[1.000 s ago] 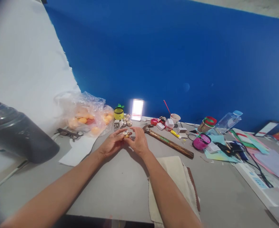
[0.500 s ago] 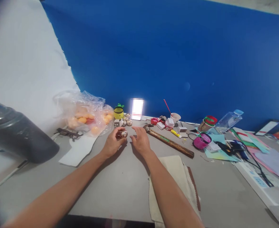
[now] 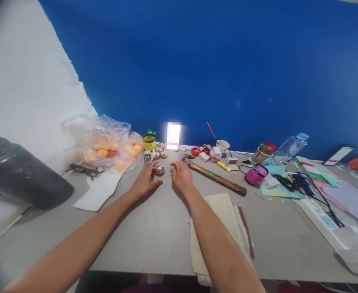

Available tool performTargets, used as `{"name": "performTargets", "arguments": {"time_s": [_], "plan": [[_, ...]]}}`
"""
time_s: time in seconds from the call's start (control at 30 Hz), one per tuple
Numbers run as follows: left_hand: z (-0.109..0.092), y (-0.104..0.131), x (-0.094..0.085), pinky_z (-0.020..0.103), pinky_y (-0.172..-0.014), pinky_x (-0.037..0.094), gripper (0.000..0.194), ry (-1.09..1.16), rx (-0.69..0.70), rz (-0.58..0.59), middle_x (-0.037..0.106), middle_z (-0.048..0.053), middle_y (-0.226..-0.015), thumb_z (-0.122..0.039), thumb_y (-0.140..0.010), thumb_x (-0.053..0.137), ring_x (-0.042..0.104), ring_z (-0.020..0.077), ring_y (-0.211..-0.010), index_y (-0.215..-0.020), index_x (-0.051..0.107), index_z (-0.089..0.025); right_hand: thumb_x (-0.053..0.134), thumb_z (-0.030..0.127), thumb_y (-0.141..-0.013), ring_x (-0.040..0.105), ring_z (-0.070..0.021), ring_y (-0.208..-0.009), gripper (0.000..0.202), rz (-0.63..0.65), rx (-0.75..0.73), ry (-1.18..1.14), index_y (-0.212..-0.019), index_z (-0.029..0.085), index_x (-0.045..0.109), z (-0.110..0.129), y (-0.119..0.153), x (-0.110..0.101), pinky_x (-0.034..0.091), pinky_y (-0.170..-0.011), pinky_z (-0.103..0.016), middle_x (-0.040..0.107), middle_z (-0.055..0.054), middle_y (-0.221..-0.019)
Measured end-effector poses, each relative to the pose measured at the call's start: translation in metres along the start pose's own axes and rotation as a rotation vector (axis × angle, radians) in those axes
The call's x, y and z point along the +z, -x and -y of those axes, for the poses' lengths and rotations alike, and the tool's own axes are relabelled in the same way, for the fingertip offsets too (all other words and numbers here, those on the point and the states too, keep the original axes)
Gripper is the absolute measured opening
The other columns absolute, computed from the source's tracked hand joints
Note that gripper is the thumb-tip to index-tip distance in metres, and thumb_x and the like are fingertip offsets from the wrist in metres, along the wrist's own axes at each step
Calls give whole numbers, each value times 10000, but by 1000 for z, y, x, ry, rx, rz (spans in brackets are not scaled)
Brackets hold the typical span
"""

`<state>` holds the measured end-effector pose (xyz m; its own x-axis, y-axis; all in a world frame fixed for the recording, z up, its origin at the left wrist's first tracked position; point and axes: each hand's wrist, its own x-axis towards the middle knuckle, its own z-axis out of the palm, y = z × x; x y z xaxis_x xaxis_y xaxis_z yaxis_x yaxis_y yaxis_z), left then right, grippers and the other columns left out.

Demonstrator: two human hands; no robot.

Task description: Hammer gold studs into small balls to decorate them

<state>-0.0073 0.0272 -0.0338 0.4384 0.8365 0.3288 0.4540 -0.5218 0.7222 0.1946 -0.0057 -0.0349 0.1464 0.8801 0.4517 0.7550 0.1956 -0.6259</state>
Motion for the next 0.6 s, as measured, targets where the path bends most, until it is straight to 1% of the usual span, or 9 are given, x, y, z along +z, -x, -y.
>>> {"name": "performTargets", "arguments": {"time_s": [0.07,0.17,0.27,0.33,0.4,0.43,0.47,0.53,0.6], "plan": [[1,-1,0,524,-1172,429,842,41,-35,-4,511,158,-1471,-255,-741,802,532,337,-1353,-1509,458,-214,557,126,-886,679,-248,-1013,274,-12,21,-1,-1066,185,754,-1,0,0,512,-1011,-416,742,-100,-1048],[2,-7,2,540,-1219,373,843,71,13,14,456,164,-1574,-270,-777,769,438,353,-1468,-1547,428,-240,536,140,-896,683,-255,-1028,282,-39,33,-14,-1064,194,755,-1,0,-1,515,-1006,-418,745,-101,-1056],[-1,-19,2,569,-1274,269,828,40,80,72,396,179,-1654,-246,-784,750,305,378,-1569,-1551,439,-226,521,173,-900,685,-256,-1025,269,-128,42,-40,-1034,200,753,-4,-3,-1,516,-1008,-417,755,-97,-1044],[-6,-30,2,575,-1276,253,853,-3,91,113,349,198,-1683,-238,-758,772,270,403,-1586,-1546,447,-211,516,206,-899,689,-252,-1009,257,-204,74,-77,-1004,208,750,-9,-6,-1,519,-1008,-418,764,-88,-1027],[-13,-44,3,555,-1247,308,859,-72,78,151,317,219,-1687,-237,-745,785,317,417,-1562,-1535,450,-202,523,243,-889,697,-250,-966,245,-249,133,-130,-980,211,748,-14,-10,-1,529,-988,-424,773,-80,-995],[-18,-52,4,532,-1216,353,830,-120,69,177,339,224,-1668,-226,-749,776,378,412,-1526,-1517,463,-201,527,259,-882,701,-249,-939,244,-254,165,-159,-972,209,749,-17,-12,0,536,-974,-428,777,-78,-976],[-22,-60,6,497,-1174,400,766,-177,61,206,394,220,-1626,-208,-765,752,456,393,-1469,-1485,489,-205,532,272,-874,705,-250,-916,245,-253,193,-182,-965,205,749,-19,-14,0,541,-962,-432,779,-78,-960],[-30,-74,12,429,-1067,470,557,-290,52,262,551,194,-1457,-168,-826,666,606,338,-1287,-1373,570,-209,538,286,-864,712,-254,-896,249,-252,229,-205,-954,196,752,-22,-15,-1,545,-950,-442,781,-86,-945],[-37,-81,18,396,-971,498,376,-373,52,289,636,167,-1282,-144,-892,561,672,300,-1111,-1256,627,-206,542,288,-863,717,-259,-893,245,-260,238,-205,-942,194,754,-24,-16,-2,546,-942,-445,781,-91,-937]]}}
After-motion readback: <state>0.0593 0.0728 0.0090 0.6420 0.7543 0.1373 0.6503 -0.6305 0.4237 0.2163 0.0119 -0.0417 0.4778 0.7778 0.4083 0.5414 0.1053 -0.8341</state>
